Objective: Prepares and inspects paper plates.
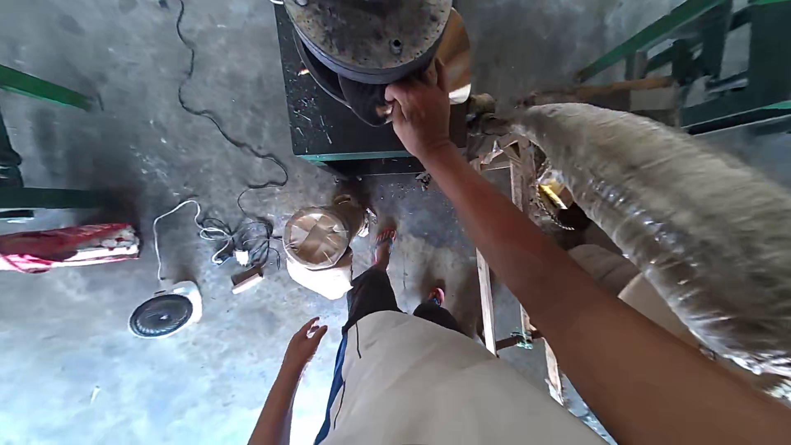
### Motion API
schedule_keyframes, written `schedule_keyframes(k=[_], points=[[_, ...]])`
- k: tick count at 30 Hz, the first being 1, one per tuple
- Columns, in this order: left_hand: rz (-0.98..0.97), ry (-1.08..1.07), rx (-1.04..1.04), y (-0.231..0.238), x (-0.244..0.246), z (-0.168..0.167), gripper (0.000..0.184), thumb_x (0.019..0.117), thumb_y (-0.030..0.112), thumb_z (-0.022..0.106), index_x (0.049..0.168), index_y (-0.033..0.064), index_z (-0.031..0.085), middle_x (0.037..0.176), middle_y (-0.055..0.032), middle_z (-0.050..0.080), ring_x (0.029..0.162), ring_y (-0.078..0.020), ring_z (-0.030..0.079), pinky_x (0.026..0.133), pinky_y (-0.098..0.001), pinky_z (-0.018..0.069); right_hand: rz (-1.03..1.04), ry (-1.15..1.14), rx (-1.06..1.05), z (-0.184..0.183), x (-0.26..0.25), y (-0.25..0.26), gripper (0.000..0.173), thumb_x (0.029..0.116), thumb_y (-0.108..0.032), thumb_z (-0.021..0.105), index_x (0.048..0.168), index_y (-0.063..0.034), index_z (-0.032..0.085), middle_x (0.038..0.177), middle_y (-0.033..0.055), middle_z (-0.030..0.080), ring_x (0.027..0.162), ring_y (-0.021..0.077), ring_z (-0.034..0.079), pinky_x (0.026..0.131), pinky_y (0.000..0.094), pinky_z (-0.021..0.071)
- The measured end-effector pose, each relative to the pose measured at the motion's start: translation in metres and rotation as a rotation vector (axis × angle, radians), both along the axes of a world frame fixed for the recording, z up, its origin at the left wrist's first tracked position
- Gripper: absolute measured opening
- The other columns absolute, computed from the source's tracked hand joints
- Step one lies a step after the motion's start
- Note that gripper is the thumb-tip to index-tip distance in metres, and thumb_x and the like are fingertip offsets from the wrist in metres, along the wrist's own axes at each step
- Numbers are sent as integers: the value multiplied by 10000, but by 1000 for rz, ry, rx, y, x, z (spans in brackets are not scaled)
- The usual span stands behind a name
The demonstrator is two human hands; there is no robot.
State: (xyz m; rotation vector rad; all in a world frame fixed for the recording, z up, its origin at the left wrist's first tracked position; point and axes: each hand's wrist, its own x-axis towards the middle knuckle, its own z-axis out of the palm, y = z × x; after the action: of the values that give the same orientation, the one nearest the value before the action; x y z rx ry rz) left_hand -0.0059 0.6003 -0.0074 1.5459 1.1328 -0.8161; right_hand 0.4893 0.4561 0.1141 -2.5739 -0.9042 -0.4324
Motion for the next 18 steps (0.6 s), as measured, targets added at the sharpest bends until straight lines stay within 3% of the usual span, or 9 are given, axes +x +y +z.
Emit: schedule_keyframes(k=[2, 4, 7, 9, 13, 16, 18], points=[[41, -40, -14, 5, 28, 2, 516, 1052, 221, 585, 1496, -13, 461, 1410, -296, 561, 1259, -414, 589, 1063, -552, 460, 42, 121, 23, 6, -28, -24, 344, 939, 9, 524, 1148, -145, 750, 1213, 47, 728, 1265, 269, 611, 1204, 577, 291], [6, -123, -41, 0, 67, 6, 504, 1054, 216, 573, 1487, -20, 467, 1389, -287, 577, 1252, -387, 597, 1067, -524, 465, 79, 126, 91, -5, -57, -56, 498, 880, 127, 522, 1249, -138, 726, 1351, 64, 678, 1366, 287, 553, 1202, 602, 305], [-103, -257, -66, -18, 133, 30, 500, 1057, 233, 556, 1498, 12, 472, 1425, -251, 568, 1285, -344, 589, 1093, -495, 456, 106, 25, 154, -13, -64, -82, 576, 821, 155, 537, 1242, -182, 740, 1368, 49, 672, 1373, 316, 545, 1184, 642, 299], [-98, -371, -75, -33, 162, 45, 502, 1056, 250, 555, 1499, 30, 473, 1447, -227, 556, 1291, -299, 592, 1095, -457, 473, 114, -18, 128, -14, -45, -72, 541, 868, 116, 556, 1234, -233, 748, 1363, 17, 678, 1365, 305, 553, 1187, 644, 288], [-97, -581, 36, -78, 153, 71, 507, 1032, 284, 549, 1470, 32, 515, 1401, -172, 607, 1209, -231, 645, 1021, -409, 537, 127, 20, 62, -30, 2, -16, 518, 911, 46, 549, 1281, -273, 723, 1386, 7, 663, 1405, 302, 506, 1226, 621, 227], [-333, -512, -40, -97, 112, 86, 510, 1019, 307, 594, 1462, 60, 539, 1405, -152, 614, 1217, -237, 643, 1036, -426, 528, 59, 181, -100, -15, 5, 28, 434, 1002, -171, 469, 1393, -251, 639, 1440, 28, 618, 1438, 299, 452, 1242, 627, 108], [-440, -443, -160, -98, 87, 74, 513, 1003, 305, 649, 1448, 65, 561, 1414, -165, 601, 1229, -244, 639, 1060, -421, 524, -11, 281, -136, 1, -8, 34, 534, 1070, -502, 323, 1453, -242, 588, 1508, 34, 562, 1484, 313, 393, 1240, 659, 41]])
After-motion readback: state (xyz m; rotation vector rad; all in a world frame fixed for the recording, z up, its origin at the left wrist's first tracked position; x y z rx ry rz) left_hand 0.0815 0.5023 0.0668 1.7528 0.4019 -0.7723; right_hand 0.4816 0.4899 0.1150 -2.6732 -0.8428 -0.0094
